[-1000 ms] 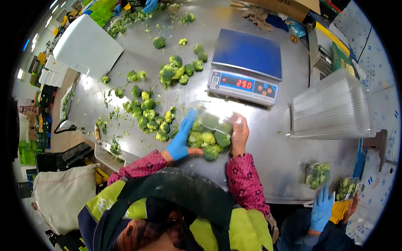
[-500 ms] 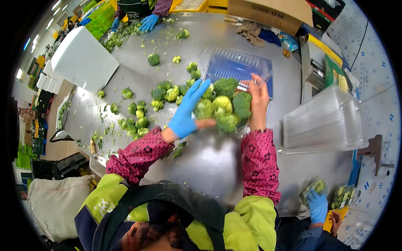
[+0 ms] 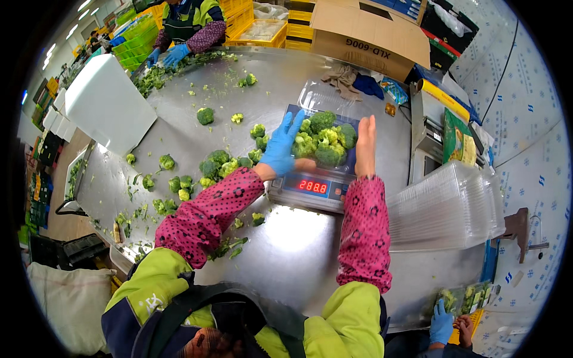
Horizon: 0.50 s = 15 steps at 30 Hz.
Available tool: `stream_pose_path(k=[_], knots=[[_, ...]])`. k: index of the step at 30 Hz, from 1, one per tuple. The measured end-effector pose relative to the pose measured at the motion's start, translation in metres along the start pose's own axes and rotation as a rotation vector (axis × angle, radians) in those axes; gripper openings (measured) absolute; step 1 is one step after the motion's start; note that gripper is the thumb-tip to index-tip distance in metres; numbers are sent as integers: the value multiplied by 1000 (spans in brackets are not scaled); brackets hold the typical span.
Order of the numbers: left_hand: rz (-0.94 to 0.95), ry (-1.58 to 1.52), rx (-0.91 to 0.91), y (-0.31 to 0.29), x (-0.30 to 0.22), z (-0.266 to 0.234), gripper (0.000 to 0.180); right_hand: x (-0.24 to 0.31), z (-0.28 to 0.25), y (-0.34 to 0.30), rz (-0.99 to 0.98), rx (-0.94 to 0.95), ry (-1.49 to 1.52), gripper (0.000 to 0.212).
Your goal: The person packs broccoli florets into plastic containers by hand, weighing them on a digital scale to reach a target weight before placing the containers aside.
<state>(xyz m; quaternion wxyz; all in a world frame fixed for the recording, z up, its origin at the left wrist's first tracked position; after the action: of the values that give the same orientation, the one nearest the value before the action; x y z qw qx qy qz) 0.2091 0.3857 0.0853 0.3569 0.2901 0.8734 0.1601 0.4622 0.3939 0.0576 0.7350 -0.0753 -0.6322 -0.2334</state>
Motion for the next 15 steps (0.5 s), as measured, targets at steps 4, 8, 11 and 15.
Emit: stream_pose_path(k=[4,8,11,15], knots=[[35,-13,-64,-39,-17,-27,120,86,44,-95,-617,107,-768,53],[-21,-247,-20,-111,-54,-36,94,75,47,-132,-701,92,-888,44],[-210,-599,189,-171,-66,-34,84,98,56,-181,-772,15,-616,41],[-577,-1398,267,-235,-54,-40,82,79,92,-279,-651,424,-445,40]])
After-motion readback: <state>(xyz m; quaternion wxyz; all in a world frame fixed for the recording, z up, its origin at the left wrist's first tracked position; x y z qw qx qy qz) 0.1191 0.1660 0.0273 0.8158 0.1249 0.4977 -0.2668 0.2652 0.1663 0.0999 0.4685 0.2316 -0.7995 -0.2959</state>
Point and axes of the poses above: each hand's wrist, its own y-axis towards the middle knuckle, its own z-axis out of the palm, x = y × z, the point moved 8 cm from there along y, towards the middle knuckle, and after that the axes turned 10 degrees about y, right-handed, at the moved point
